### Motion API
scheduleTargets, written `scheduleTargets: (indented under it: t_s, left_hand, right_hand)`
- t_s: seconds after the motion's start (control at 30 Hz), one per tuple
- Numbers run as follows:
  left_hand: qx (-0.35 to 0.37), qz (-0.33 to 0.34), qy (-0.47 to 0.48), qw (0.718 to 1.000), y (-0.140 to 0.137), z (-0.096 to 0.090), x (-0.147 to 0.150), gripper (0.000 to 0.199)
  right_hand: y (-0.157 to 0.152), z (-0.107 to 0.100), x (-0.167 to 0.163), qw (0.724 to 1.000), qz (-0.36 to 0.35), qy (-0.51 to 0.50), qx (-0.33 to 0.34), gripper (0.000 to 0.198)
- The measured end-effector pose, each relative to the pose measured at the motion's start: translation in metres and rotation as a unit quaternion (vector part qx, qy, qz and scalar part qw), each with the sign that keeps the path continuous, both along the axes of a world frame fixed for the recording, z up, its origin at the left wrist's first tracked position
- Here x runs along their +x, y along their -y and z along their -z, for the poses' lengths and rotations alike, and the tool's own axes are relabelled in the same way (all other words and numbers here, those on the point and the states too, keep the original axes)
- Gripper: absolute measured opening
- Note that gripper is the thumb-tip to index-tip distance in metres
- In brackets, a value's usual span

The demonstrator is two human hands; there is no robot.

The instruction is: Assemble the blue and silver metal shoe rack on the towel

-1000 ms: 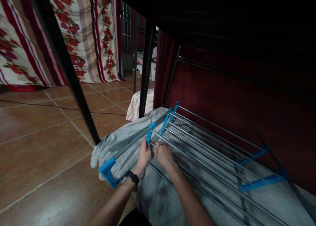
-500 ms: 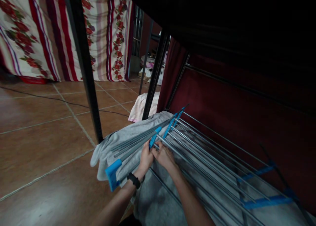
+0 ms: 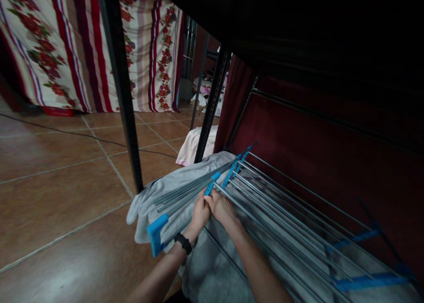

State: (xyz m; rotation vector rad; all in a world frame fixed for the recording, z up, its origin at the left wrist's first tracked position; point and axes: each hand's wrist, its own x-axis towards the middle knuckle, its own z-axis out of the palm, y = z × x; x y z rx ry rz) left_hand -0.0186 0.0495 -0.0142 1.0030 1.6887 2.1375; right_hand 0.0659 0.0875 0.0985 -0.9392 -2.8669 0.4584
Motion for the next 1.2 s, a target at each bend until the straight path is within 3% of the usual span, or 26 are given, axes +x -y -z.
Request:
scheduleTargets:
  t_s: [0.33,0.6,1.2]
  left_hand:
    - [-0.037,-0.013,-0.013,0.999,0.004,-0.007,0.002,0.038]
    - [-0.011,-0.006,0.008,1.000,0.001,-0.002,0.000,0.037]
    - [-0.021,0.017,0.023,0.999,-0.001,0.011,-0.004,0.044]
  right_hand:
    - [0.005,0.001,0.002,0.998,0.030,0.026,0.042,0.042]
    - [0.011,-0.001,0.001,0.996,0.066,0.045,0.037,0.044]
    - [0.008,-0.008,0.005,0.998,0.038,0.049,0.006,0.030]
